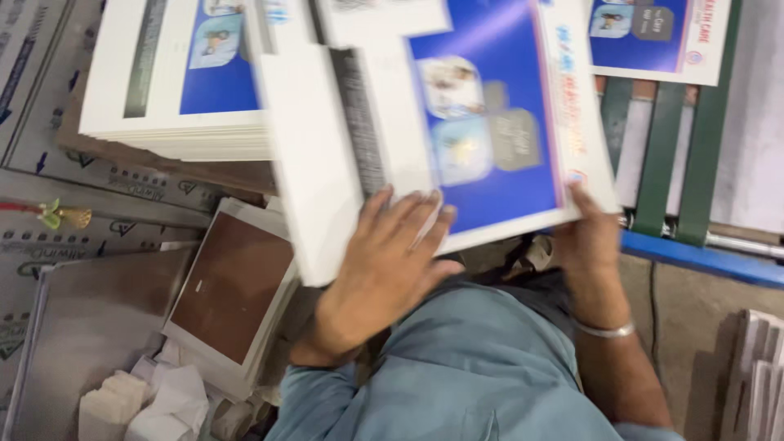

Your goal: The person sits on the floor and repeatedly picks up printed sheets from a stack on the left, places them onto a blue machine on the right, and then stacks the processed sheets back onto the left pile.

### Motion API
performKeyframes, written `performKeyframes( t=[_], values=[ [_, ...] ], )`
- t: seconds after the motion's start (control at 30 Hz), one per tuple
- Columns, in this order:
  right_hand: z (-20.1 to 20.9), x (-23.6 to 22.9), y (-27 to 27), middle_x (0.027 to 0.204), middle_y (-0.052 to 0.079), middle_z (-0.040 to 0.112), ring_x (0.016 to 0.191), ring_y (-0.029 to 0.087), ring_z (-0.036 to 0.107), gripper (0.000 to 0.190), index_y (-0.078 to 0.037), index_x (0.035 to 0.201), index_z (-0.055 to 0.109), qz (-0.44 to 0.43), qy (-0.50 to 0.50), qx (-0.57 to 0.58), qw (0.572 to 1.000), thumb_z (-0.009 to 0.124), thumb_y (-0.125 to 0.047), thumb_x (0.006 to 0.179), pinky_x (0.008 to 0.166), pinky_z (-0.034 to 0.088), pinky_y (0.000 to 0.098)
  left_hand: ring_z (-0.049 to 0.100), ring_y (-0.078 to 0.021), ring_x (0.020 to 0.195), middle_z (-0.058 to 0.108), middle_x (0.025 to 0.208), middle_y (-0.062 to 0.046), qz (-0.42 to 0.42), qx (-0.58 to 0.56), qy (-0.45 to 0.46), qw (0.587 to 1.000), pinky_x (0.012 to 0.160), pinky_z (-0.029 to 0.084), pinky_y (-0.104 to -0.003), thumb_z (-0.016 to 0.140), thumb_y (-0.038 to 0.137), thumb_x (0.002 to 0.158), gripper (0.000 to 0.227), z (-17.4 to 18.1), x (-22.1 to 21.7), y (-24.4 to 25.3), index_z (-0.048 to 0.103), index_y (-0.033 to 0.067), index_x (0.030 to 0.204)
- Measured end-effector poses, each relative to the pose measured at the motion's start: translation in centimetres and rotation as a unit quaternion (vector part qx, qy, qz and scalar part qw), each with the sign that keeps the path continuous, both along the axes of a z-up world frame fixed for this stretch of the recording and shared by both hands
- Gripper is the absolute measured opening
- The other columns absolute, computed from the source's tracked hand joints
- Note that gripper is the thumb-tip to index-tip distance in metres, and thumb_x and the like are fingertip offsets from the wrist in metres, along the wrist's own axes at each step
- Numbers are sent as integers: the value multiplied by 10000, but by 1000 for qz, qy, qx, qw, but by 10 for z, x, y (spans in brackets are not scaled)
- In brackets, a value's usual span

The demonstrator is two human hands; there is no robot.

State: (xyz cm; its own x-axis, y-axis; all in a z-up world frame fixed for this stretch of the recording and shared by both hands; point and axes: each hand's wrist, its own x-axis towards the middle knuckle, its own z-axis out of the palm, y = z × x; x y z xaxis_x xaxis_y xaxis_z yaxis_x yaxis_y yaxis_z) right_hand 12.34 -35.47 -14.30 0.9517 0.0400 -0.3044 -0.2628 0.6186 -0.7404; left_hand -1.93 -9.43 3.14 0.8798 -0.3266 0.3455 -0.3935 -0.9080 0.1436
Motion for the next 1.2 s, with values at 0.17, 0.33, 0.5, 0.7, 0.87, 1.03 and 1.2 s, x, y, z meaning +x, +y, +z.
performKeyframes(
  t=[0.17, 0.33, 0.5, 0.7, 0.87, 1.03, 1.2],
  values=[
    [-59, 35, -79, 1396, 217, 639, 1240, 318, 701, 423, 93, 1416, 526, -136, -86, -36, 986, 577, 114, 996, 1050, 628, 405, 506, -387, 1363, 576, 1426, -201, 154, 65, -55, 984, 1149, 341, -549, 764, 383, 897, 652, 8, 40, 72, 597, -11, 1388],
    [-111, 69, -140, 1375, 241, 669, 1206, 345, 750, 378, 73, 1381, 530, -264, -102, -108, 953, 562, 123, 1009, 1037, 707, 460, 556, -354, 1311, 619, 1387, -177, 202, 52, -149, 967, 1126, 404, -501, 836, 265, 912, 564, -6, 71, 119, 629, -14, 1356],
    [-126, 54, -164, 1368, 258, 694, 1193, 352, 767, 347, 118, 1403, 555, -256, -134, -138, 947, 536, 114, 1057, 1031, 696, 460, 621, -311, 1125, 677, 1161, -92, 208, 22, -174, 962, 965, 491, -463, 867, 90, 823, 408, -16, 63, 122, 707, 58, 1197],
    [-117, -32, -152, 1361, 217, 683, 1189, 309, 748, 385, 118, 1426, 560, -226, -79, -136, 961, 534, 107, 1042, 1018, 676, 418, 604, -266, 958, 651, 1011, -41, 256, 27, -208, 944, 858, 477, -423, 814, -26, 840, 317, -17, 67, 115, 724, 101, 1115],
    [-115, -51, -145, 1357, 199, 681, 1180, 281, 742, 383, 113, 1431, 566, -225, -68, -137, 962, 542, 100, 1049, 1019, 663, 386, 586, -301, 966, 640, 1027, -72, 231, 5, -213, 949, 870, 469, -443, 796, 13, 847, 289, -17, 64, 114, 711, 75, 1116],
    [-128, 4, -145, 1312, 198, 689, 1127, 273, 747, 352, 102, 1366, 566, -269, -62, -134, 952, 581, 81, 1015, 978, 672, 382, 578, -308, 935, 638, 990, -77, 242, 13, -206, 948, 839, 456, -451, 754, -9, 834, 274, -17, 62, 114, 716, 76, 1092],
    [-134, 64, -138, 1280, 194, 682, 1152, 297, 752, 327, 62, 1298, 465, -303, 8, -117, 946, 612, 5, 1011, 967, 704, 420, 597, -304, 963, 644, 1002, -71, 249, 15, -206, 946, 845, 454, -450, 743, -1, 830, 273, -13, 64, 111, 712, 80, 1090]
  ],
)
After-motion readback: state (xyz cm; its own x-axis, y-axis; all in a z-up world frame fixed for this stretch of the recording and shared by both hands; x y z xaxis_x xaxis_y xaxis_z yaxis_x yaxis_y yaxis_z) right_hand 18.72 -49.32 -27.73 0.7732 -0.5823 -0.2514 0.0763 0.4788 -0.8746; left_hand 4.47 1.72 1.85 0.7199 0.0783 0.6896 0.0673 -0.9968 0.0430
